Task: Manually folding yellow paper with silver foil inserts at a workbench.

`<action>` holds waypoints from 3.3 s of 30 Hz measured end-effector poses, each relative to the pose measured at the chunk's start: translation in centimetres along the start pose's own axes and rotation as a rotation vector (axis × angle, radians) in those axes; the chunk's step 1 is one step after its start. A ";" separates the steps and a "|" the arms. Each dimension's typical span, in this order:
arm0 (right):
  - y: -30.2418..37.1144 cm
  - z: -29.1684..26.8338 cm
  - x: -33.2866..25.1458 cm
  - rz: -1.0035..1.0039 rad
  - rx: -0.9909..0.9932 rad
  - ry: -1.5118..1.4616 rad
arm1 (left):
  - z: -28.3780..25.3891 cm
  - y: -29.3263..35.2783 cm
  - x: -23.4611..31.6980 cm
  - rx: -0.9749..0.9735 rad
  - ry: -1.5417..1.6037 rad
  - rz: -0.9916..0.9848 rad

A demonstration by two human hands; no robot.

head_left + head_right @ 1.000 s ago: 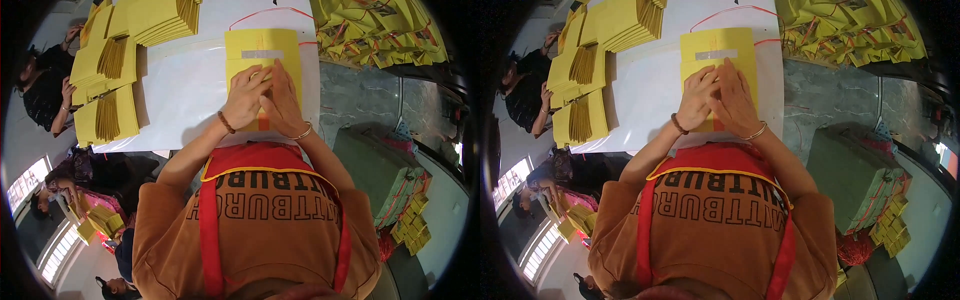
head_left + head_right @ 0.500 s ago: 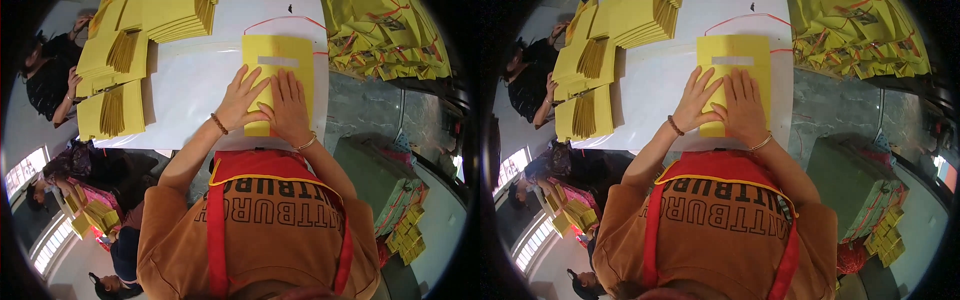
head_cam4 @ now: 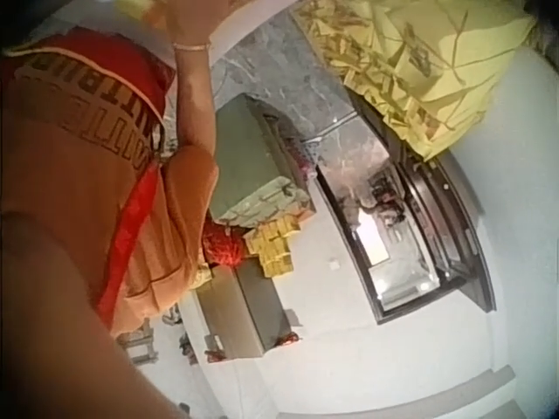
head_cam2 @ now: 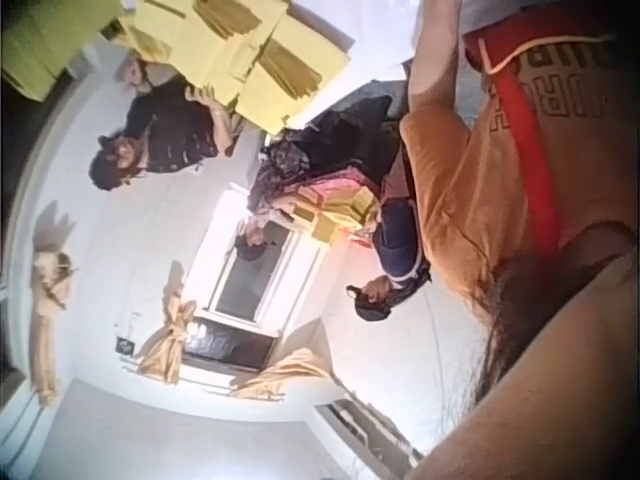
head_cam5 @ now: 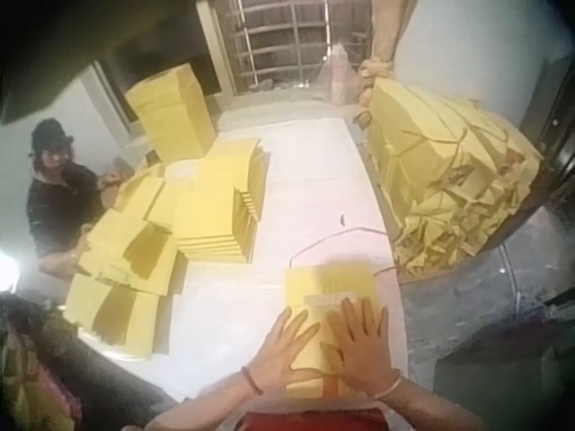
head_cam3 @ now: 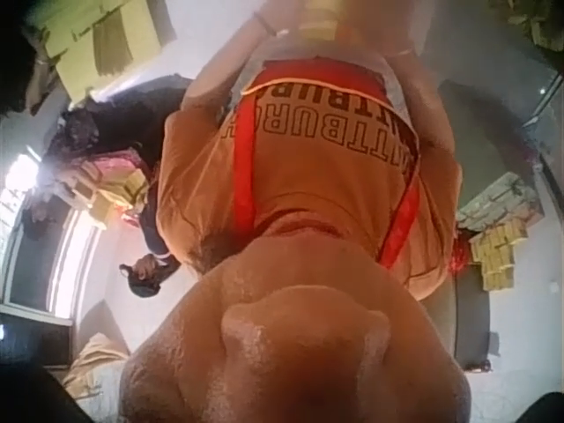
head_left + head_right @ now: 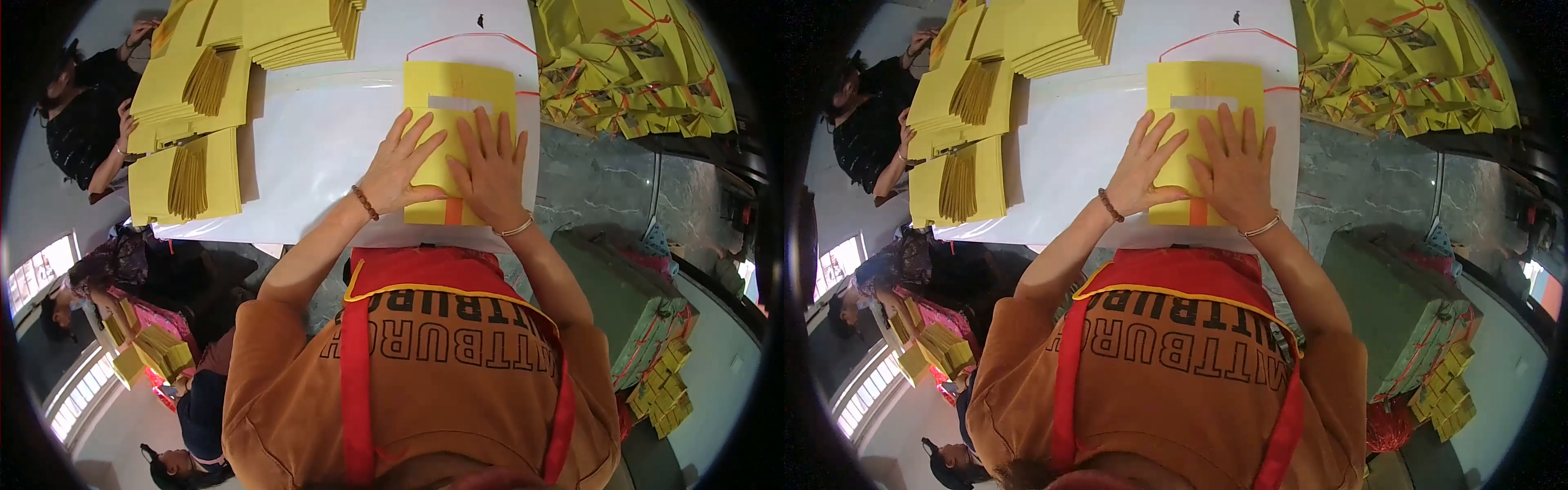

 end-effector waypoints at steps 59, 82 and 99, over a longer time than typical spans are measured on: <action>0.9 -0.6 1.4 0.104 0.014 -0.367 | -6.2 11.6 -17.0 0.055 -0.616 -0.406; 1.1 -0.3 1.7 0.040 0.112 -0.372 | -6.7 9.0 -16.1 0.064 -0.717 -0.572; 1.3 0.3 2.4 0.063 0.130 -0.387 | -5.1 2.4 1.8 0.206 -0.210 0.090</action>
Point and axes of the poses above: each hand's wrist, its own y-axis away from the middle knuckle, its own z-axis out of the palm, x = y × z, the point moved 6 cm from there along -y, towards the middle knuckle, and after that the axes turned 11 degrees about z, right-handed, at the moved point
